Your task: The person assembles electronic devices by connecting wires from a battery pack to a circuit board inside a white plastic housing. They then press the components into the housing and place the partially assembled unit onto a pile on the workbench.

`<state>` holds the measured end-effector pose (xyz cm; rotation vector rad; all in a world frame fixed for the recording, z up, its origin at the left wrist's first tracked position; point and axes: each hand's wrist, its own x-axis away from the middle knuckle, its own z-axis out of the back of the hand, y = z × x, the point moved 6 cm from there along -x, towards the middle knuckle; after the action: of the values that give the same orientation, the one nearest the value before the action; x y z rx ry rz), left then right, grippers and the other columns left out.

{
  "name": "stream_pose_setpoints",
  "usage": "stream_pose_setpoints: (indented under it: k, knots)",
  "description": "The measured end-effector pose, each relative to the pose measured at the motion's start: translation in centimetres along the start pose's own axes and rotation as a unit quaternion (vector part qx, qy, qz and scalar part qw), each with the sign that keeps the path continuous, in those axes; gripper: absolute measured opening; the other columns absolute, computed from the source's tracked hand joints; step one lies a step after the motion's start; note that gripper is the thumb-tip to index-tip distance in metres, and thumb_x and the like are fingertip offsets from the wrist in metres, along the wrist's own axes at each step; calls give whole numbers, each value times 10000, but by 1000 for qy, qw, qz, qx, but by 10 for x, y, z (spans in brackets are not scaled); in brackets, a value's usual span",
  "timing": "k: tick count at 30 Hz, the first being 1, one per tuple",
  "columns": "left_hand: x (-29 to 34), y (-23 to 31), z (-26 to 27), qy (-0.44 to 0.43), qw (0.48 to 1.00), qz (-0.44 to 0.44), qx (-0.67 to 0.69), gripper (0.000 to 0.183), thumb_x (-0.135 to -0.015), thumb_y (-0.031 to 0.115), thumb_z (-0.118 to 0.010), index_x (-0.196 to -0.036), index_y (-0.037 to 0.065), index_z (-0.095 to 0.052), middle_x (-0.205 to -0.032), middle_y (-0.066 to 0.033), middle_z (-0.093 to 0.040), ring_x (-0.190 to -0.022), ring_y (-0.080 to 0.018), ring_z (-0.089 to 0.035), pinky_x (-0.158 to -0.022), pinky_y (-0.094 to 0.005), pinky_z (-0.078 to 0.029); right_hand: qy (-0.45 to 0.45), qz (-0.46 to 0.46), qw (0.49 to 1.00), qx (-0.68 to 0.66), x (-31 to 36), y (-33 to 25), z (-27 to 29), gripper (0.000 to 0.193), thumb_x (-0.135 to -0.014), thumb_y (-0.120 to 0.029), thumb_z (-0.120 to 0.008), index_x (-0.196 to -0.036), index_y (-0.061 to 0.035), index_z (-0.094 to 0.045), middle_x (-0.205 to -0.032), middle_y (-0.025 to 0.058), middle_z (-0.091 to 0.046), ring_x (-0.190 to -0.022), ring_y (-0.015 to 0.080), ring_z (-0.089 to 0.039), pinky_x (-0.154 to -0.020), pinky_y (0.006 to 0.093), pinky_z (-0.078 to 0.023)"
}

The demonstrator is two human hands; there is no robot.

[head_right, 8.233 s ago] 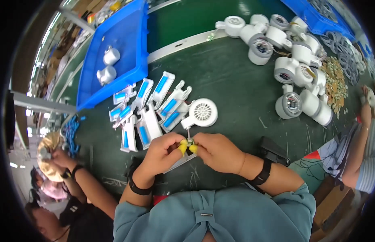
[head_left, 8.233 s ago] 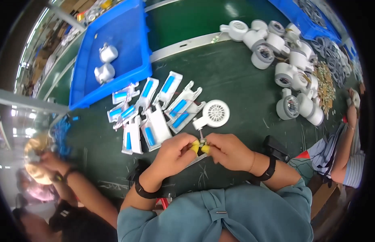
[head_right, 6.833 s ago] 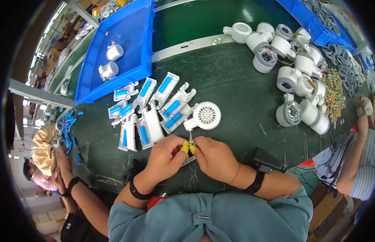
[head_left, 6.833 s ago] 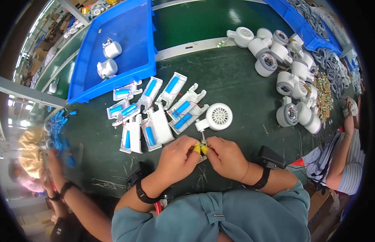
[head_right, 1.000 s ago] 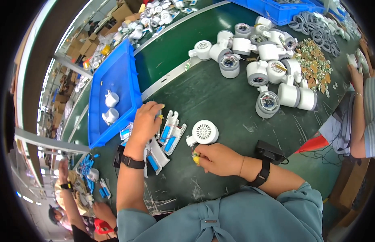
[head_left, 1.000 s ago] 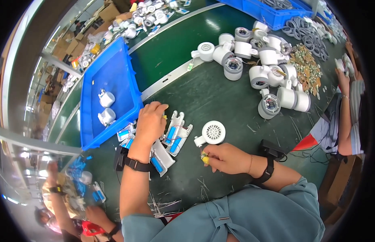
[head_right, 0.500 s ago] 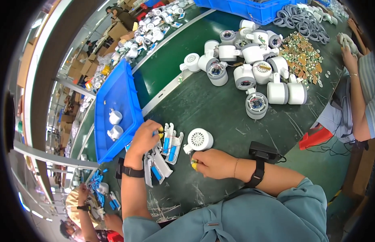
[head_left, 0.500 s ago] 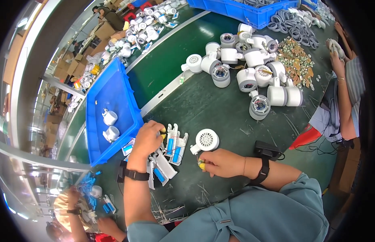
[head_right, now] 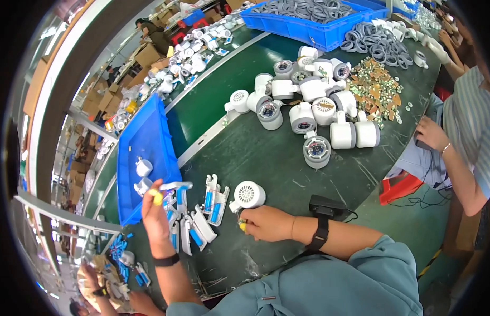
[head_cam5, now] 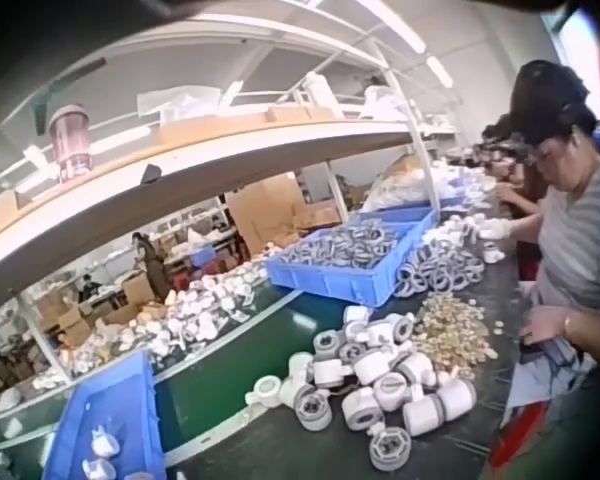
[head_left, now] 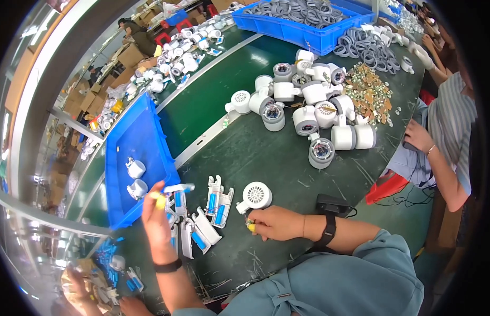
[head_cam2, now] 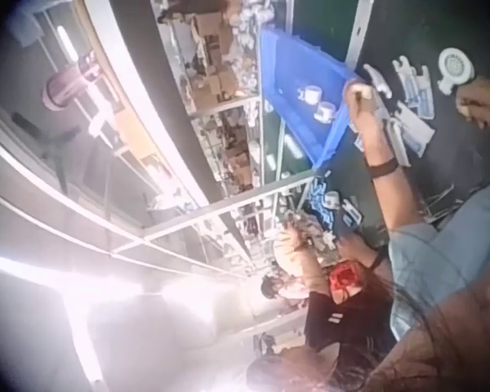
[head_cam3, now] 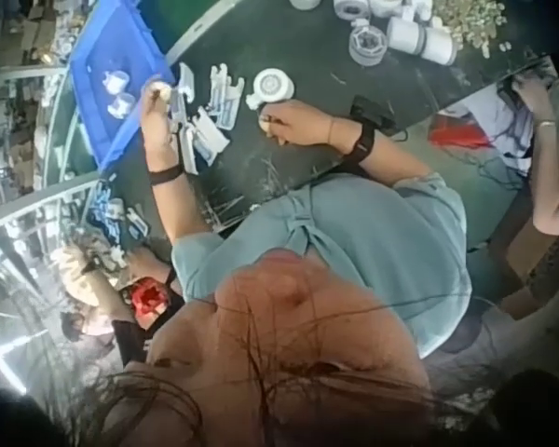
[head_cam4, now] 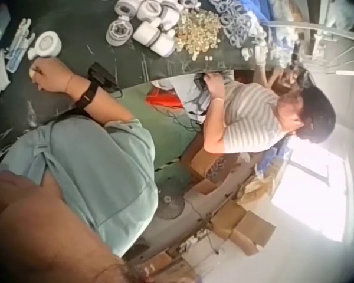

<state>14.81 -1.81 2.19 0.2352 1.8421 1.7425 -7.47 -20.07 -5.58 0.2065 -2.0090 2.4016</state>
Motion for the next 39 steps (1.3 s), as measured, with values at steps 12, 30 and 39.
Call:
stream_pose_setpoints:
  k: [12,30,39]
  knots:
    - [153,-6,-44,-258,919,295,50,176,-906,51,-605,-1063,39,-527,-915,-114,-647,-783,-202,-656,-735,-319,-530,10,-7,1000,13,6,0,-6,131,-948,-114,-485,-1037,-38,-544,-853,79,-694,-660,176,-685,-623,332,-535]
    - [130,-32,-114,-203,959,186,-66,236,-939,-61,-552,-1158,3,-610,-1041,-71,-691,-946,-106,-644,-799,-234,-508,-17,-46,995,-83,5,2,-1,152,-957,-98,-476,-1065,-20,-550,-847,66,-654,-672,134,-657,-572,284,-519]
    - [128,-18,-116,-200,950,15,-238,296,-859,-50,-642,-1144,16,-594,-999,-107,-706,-898,-178,-687,-776,-274,-534,-13,-68,992,-108,5,3,-2,181,-932,-62,-537,-1106,-16,-541,-847,56,-643,-679,107,-641,-567,246,-508]
